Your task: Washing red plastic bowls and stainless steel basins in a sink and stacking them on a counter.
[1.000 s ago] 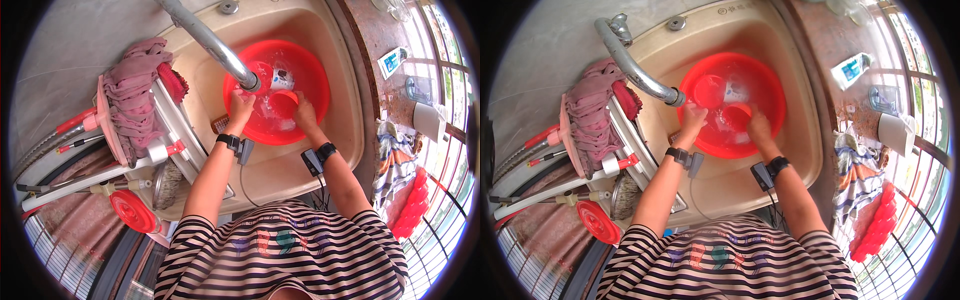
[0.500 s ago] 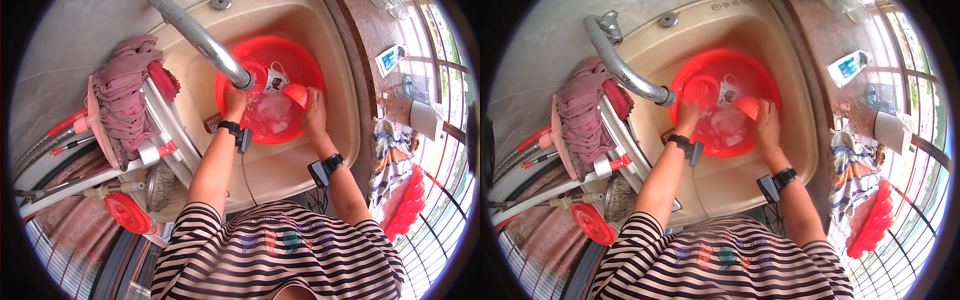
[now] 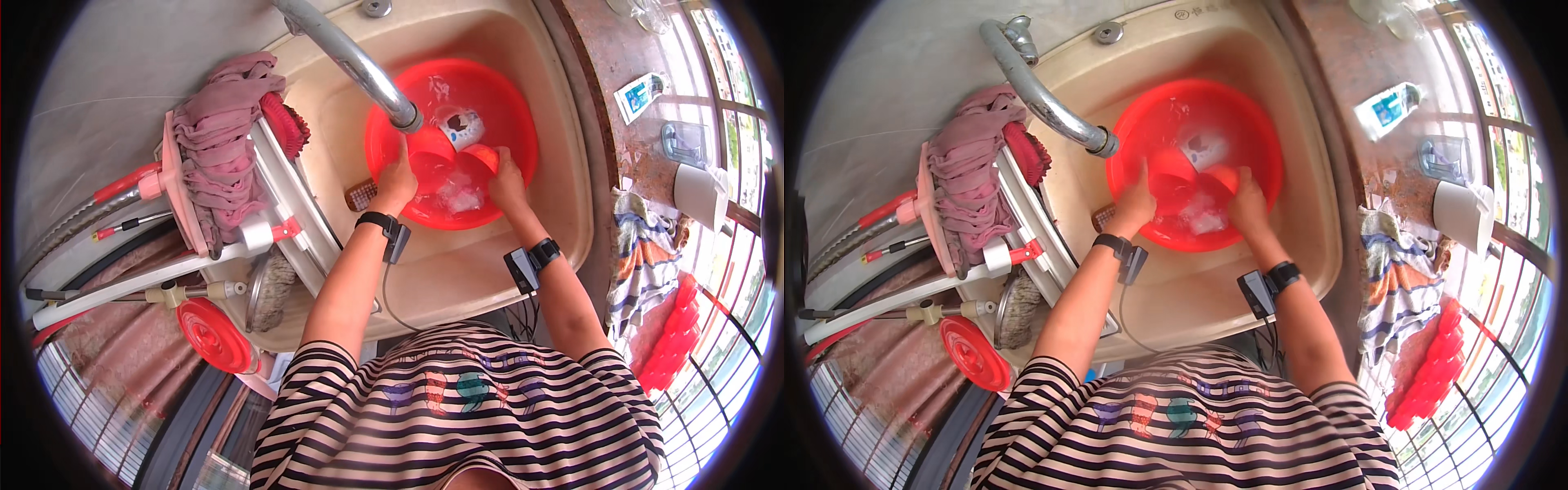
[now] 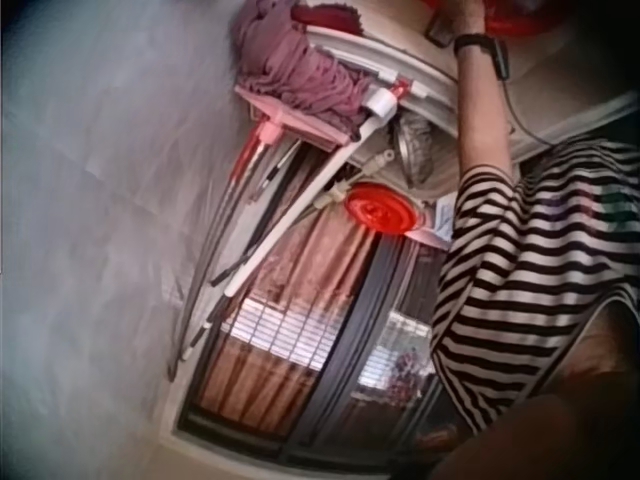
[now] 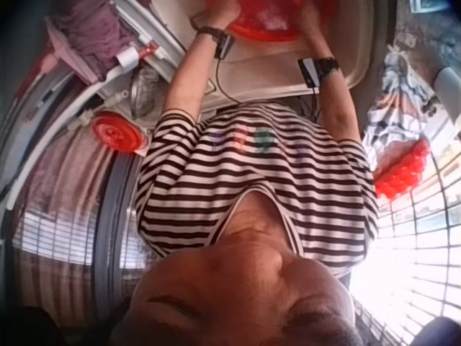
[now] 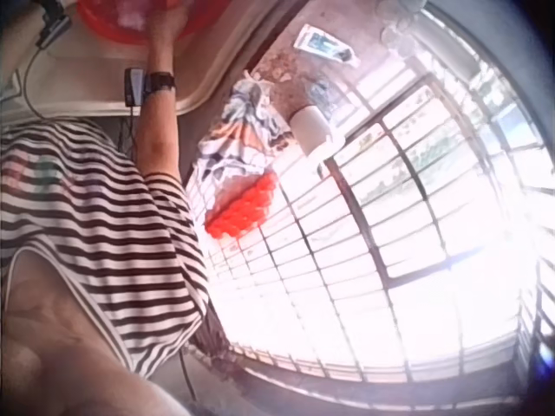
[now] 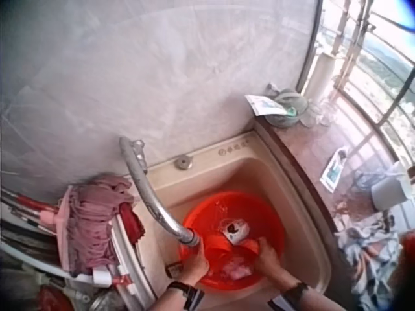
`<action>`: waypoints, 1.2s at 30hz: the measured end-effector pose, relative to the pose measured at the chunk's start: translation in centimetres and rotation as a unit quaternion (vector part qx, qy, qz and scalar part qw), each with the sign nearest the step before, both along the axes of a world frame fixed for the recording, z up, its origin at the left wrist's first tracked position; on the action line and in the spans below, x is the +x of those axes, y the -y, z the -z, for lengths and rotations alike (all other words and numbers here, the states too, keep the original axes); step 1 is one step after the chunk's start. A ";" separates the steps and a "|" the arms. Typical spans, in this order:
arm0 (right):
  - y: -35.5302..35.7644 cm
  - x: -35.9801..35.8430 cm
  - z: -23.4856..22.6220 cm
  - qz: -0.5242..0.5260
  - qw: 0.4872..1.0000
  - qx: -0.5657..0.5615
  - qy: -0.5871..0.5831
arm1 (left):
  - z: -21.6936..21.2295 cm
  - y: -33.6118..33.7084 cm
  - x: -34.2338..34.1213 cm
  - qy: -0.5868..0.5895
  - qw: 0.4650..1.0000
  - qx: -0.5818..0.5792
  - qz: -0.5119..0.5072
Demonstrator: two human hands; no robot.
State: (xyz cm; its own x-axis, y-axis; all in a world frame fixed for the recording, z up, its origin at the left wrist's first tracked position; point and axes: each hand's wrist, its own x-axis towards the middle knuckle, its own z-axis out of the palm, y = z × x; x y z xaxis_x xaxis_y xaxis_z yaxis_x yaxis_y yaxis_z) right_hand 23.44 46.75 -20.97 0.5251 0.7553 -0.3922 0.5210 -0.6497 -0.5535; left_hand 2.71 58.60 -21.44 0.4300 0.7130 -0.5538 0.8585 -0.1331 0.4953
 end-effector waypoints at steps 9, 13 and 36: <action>-0.5 0.5 -9.2 -0.105 0.944 0.267 0.160 | -4.6 0.4 -0.8 0.197 0.962 0.186 -0.007; -1.0 1.1 -10.9 -0.083 0.929 0.319 0.167 | -10.4 -0.9 0.0 0.253 0.944 0.206 -0.045; -0.6 0.0 -11.2 0.249 0.767 0.169 -0.567 | -13.4 0.0 2.8 0.381 0.863 -0.294 -0.153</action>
State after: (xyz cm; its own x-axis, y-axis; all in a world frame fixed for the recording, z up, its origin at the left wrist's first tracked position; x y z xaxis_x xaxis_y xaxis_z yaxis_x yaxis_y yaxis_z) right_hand 23.43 47.38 -9.81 0.2471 0.7315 -0.6355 -0.6857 -0.3314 -0.6480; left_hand 5.49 58.60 -8.04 0.6707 0.5492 -0.4986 0.2053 0.5085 0.8363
